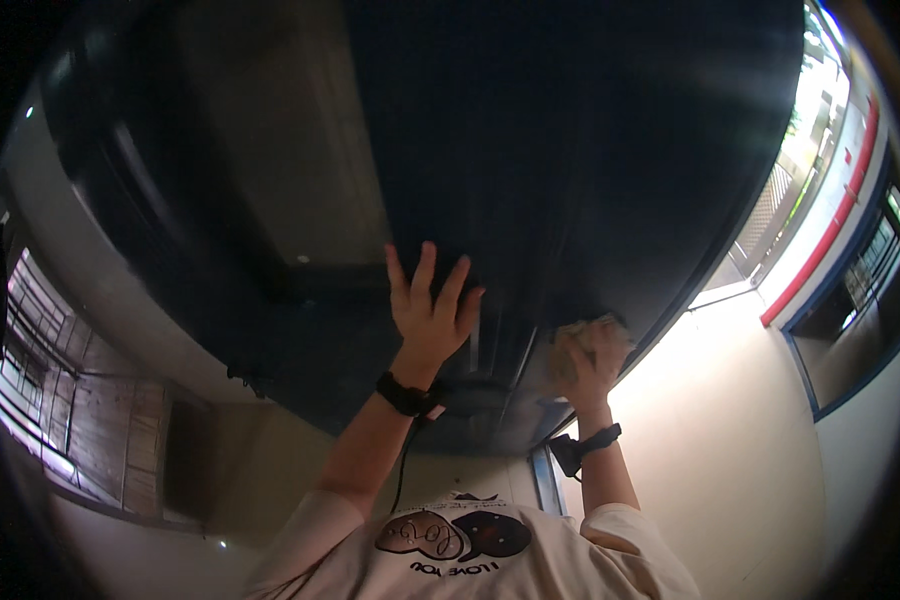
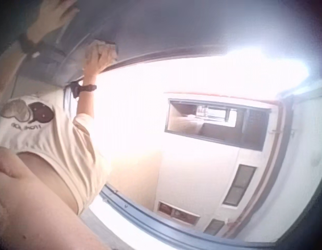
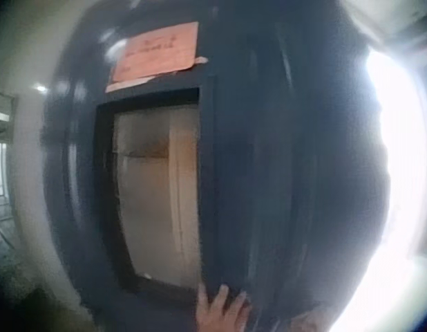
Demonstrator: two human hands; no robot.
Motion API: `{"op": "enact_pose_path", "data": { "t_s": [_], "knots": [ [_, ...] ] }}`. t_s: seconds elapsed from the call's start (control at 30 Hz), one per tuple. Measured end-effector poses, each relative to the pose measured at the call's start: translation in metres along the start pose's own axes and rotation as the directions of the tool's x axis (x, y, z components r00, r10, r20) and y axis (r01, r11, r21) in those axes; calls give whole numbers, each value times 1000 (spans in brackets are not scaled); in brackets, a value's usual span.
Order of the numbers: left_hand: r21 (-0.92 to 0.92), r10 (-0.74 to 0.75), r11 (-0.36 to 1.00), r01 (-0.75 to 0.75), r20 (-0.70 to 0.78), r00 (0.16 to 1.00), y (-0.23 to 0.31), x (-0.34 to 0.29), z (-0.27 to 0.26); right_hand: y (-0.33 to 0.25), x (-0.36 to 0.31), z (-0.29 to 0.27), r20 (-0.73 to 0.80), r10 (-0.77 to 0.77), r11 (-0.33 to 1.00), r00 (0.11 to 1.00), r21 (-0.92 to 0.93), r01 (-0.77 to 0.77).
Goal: The person wipes the interior side of a blue door, including the glass window and metal handle area, with a cloth.
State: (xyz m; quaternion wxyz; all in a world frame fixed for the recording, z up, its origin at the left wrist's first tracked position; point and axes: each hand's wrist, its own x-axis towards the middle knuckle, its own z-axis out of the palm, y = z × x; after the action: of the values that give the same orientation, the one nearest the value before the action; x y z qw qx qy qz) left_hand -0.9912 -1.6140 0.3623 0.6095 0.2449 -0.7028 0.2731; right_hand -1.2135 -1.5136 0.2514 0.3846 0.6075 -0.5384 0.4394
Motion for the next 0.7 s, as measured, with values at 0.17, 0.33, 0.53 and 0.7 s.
{"op": "enact_pose_path", "data": {
  "t_s": [0.17,0.33,0.53,0.7],
  "knots": [
    [-26,-15,1000,15,0,1000,1,2,-1,-5,48,-10,-193,167,986,967,10,-169],
    [-64,-18,998,15,-37,999,4,3,-1,-30,61,-2,-274,274,962,922,75,-264],
    [-26,-2,1000,1,-26,1000,-3,2,-2,-39,-8,23,-4,138,990,990,31,-138],
    [-30,2,1000,-3,-11,1000,-1,-13,3,22,-50,23,283,64,996,957,41,-79]
  ]
}}
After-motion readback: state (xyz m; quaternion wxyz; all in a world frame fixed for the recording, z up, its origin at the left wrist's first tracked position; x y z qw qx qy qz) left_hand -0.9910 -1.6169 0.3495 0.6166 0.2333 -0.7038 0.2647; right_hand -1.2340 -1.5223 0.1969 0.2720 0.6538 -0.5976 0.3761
